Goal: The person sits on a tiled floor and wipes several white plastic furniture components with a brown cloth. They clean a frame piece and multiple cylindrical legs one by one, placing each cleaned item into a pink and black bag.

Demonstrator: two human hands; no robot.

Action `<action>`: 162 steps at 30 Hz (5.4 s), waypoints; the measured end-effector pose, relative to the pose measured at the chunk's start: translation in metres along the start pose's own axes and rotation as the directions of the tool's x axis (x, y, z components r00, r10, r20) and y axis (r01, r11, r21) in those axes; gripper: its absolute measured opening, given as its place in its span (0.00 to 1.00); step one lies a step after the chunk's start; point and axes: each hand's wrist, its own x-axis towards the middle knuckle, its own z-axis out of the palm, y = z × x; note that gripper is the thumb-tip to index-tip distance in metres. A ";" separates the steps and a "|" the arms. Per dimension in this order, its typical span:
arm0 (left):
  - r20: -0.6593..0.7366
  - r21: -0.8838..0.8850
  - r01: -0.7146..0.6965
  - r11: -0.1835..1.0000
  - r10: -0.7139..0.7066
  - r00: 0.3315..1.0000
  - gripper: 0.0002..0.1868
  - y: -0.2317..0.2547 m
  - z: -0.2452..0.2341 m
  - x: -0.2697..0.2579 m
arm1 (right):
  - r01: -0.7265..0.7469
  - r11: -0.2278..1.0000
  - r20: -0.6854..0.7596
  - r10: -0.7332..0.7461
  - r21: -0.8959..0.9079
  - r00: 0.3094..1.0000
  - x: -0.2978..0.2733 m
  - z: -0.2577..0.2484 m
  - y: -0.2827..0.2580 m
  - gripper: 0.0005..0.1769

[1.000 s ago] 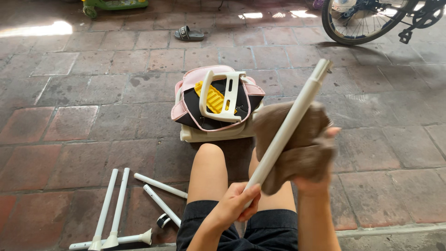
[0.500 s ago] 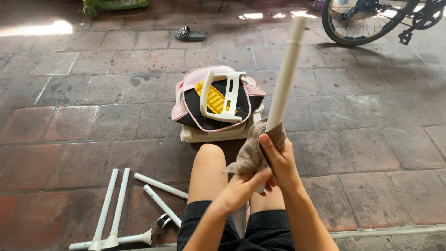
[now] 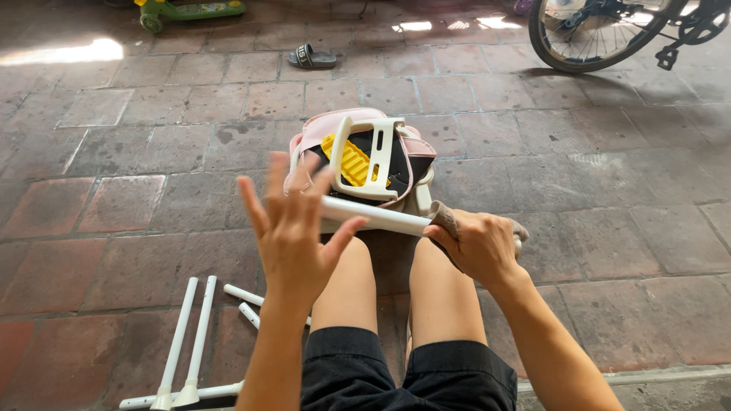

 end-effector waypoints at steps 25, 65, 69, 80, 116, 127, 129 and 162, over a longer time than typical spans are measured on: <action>0.847 -0.261 0.785 0.562 -0.257 0.466 0.32 0.049 0.007 -0.100 | 0.185 -0.298 0.203 0.891 0.936 0.406 0.025 0.010 0.067 0.30; 0.879 -0.475 0.871 -0.130 -0.125 0.460 0.15 0.060 -0.011 -0.103 | 0.062 -0.155 0.059 0.674 0.986 0.736 0.034 -0.010 -0.044 0.17; 0.595 -0.649 0.688 0.324 -0.347 0.725 0.18 0.045 0.006 -0.084 | 0.043 -0.209 0.118 0.697 0.977 0.708 0.033 -0.001 -0.036 0.15; 0.908 -0.417 0.907 0.050 -0.022 0.419 0.14 -0.013 0.041 -0.037 | 0.212 -0.145 -0.044 0.719 0.966 0.694 0.095 -0.044 0.053 0.19; -0.108 -0.227 -0.010 0.974 -0.015 0.994 0.36 -0.045 0.058 0.091 | -0.089 0.966 -0.019 0.096 0.244 0.995 0.090 0.040 0.044 0.28; 0.571 -0.145 0.038 0.989 0.052 0.819 0.23 -0.045 0.061 0.072 | -0.032 0.999 -0.095 0.033 0.005 0.995 0.102 0.029 0.052 0.31; 0.664 -0.136 0.102 0.985 0.014 0.747 0.30 -0.040 0.062 0.067 | 0.057 0.998 -0.138 -0.055 0.015 0.989 0.104 0.027 0.044 0.30; 0.890 -0.455 0.859 -0.235 -0.123 0.438 0.25 -0.001 0.149 0.002 | -0.240 -0.096 0.254 0.534 0.966 0.807 0.132 0.091 0.014 0.35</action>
